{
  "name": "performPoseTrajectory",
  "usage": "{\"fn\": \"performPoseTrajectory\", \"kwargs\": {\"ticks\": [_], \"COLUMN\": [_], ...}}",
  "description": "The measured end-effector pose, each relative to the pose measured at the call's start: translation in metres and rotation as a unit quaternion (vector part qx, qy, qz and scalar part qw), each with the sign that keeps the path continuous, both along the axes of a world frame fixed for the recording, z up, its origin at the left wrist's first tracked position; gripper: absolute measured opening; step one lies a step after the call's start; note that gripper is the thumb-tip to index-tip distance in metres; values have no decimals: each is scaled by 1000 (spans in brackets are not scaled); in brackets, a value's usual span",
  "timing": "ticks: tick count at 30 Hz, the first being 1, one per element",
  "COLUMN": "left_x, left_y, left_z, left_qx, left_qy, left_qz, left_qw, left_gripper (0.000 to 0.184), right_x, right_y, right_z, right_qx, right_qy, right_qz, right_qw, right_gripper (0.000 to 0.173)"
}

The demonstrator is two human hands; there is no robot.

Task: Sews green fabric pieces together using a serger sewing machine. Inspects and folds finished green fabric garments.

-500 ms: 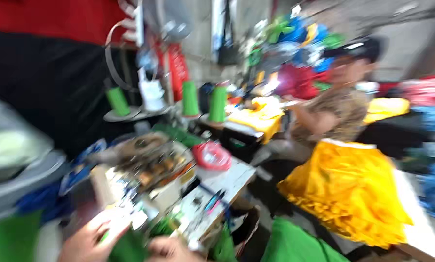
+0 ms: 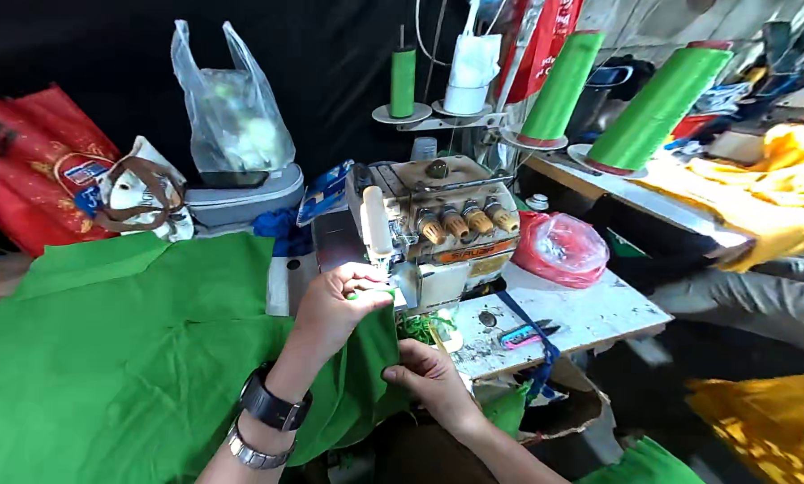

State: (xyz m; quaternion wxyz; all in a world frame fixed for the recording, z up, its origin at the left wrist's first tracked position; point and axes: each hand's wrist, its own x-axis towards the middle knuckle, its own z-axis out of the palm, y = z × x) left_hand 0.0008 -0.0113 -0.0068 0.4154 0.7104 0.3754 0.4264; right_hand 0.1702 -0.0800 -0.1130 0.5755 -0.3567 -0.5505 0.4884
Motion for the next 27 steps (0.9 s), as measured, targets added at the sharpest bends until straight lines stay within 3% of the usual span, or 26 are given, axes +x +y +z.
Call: {"fn": "performPoseTrajectory", "kwargs": {"ticks": [5,9,12,14,17,20,23,27], "left_x": [2,1,0,0,12,21,23,19], "left_y": [2,-5,-7,-7,-1,6,5,0], "left_z": [10,21,23,15,1,-18,-31,-32], "left_qx": [-86,-102,-92,-39,94,205,287,369], "left_qy": [-31,-50,-54,-14,82,148,176,273], "left_qz": [7,-1,8,43,105,172,222,197], "left_qw": [996,994,994,998,987,952,915,867], "left_gripper": [22,18,20,22,22,20,30,17], "right_x": [1,0,-3,-3,0,4,6,6], "right_y": [0,-7,-20,-21,-15,-9,-5,-9], "right_z": [0,0,5,3,-3,-6,-10,-9], "right_qx": [-16,26,121,153,123,109,86,94], "right_qy": [24,-8,-82,-112,-97,-93,-71,-56], "right_qz": [-15,-19,-52,-61,-63,-45,-24,-5], "right_qw": [999,999,988,980,986,989,994,994], "right_gripper": [42,59,50,32,15,13,15,15]}}
